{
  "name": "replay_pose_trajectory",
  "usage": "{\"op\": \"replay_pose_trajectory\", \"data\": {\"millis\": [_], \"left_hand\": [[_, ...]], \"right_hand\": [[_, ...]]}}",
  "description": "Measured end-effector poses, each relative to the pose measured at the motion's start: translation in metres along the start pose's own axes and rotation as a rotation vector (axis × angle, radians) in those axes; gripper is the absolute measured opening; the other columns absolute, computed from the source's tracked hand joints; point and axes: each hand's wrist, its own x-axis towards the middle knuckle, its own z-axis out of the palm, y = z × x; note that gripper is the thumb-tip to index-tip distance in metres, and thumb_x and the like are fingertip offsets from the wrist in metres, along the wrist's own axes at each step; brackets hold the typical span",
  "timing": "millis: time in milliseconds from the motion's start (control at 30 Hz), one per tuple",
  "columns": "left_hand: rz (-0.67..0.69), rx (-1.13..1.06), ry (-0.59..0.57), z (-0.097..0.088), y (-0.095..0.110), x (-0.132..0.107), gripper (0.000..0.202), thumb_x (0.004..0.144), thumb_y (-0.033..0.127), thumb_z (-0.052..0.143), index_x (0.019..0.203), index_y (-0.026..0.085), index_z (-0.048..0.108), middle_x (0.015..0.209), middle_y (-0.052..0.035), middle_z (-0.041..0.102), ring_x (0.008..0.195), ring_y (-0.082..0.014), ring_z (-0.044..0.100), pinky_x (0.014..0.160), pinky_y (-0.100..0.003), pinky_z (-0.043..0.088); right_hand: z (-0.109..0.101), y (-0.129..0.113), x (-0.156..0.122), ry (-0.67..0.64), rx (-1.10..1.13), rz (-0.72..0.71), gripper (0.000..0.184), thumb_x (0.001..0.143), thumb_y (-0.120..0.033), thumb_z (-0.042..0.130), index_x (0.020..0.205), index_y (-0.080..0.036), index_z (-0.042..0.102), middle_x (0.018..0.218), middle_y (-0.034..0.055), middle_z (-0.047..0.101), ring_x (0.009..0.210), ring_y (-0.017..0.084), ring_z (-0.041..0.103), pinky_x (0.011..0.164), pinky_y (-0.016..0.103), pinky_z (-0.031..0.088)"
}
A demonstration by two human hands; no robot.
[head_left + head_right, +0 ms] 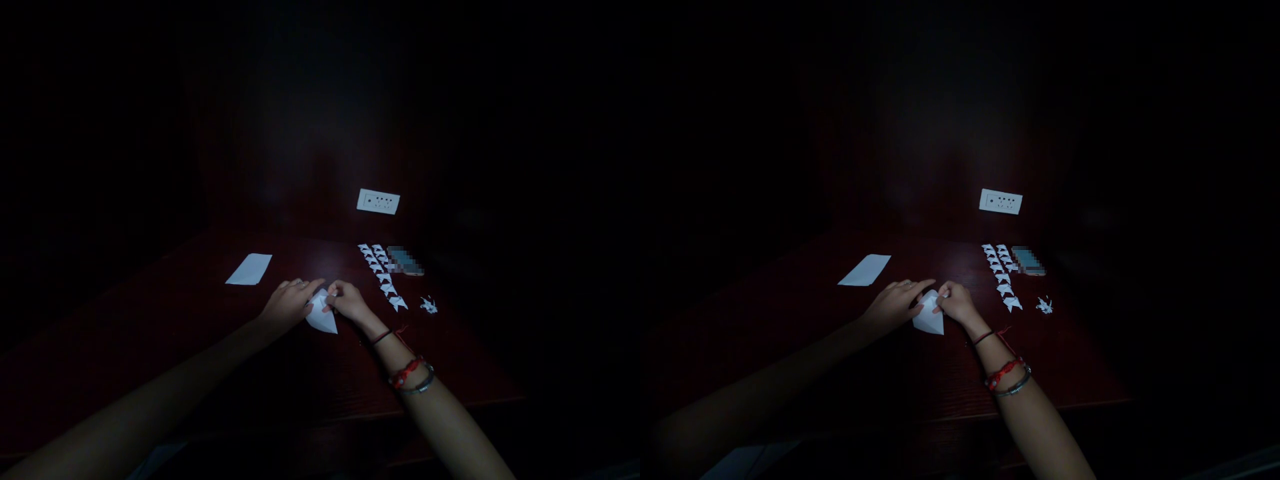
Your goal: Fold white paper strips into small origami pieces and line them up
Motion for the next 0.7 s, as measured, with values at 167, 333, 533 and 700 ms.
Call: {"op": "replay_pose_trajectory", "data": {"millis": [167, 333, 533, 700], "left_hand": [[-0.018, 0.097, 0.030, -0.004, 0.005, -0.001, 0.042, 0.075, 0.019, 0.041, 0.116, 0.021, 0.036, 0.089, -0.0046, 0.057, 0.090, -0.0215, 0.047, 0.076, -0.032, 0.032], [-0.110, 0.147, -0.007, -0.006, 0.011, -0.001, 0.042, 0.075, 0.022, 0.043, 0.116, 0.022, 0.036, 0.089, -0.0050, 0.057, 0.085, -0.0208, 0.050, 0.071, -0.030, 0.036], [-0.259, 0.125, -0.025, -0.005, 0.009, -0.001, 0.040, 0.079, 0.025, 0.036, 0.119, 0.024, 0.031, 0.091, -0.0063, 0.055, 0.073, -0.0208, 0.054, 0.058, -0.029, 0.040], [-0.241, 0.054, 0.019, 0.000, 0.006, 0.000, 0.037, 0.079, 0.024, 0.036, 0.115, 0.022, 0.036, 0.089, -0.0073, 0.055, 0.077, -0.0205, 0.054, 0.063, -0.030, 0.040]], "right_hand": [[0.002, -0.001, 0.000, 0.022, 0.110, 0.007, 0.007, 0.062, -0.013, 0.045, 0.067, -0.017, 0.042, 0.054, -0.0049, 0.052, 0.049, 0.010, 0.057, 0.037, 0.014, 0.039], [0.003, -0.005, -0.001, 0.023, 0.170, 0.017, 0.008, 0.063, -0.013, 0.046, 0.068, -0.017, 0.041, 0.053, -0.0049, 0.051, 0.051, 0.011, 0.058, 0.039, 0.015, 0.043], [0.004, -0.006, -0.002, -0.002, 0.211, -0.010, 0.008, 0.062, -0.015, 0.046, 0.069, -0.016, 0.041, 0.055, -0.0044, 0.051, 0.053, 0.012, 0.059, 0.042, 0.018, 0.045], [0.006, -0.010, -0.003, -0.040, 0.259, -0.008, 0.008, 0.062, -0.015, 0.045, 0.068, -0.016, 0.040, 0.056, -0.0049, 0.049, 0.056, 0.012, 0.059, 0.042, 0.019, 0.046]]}}
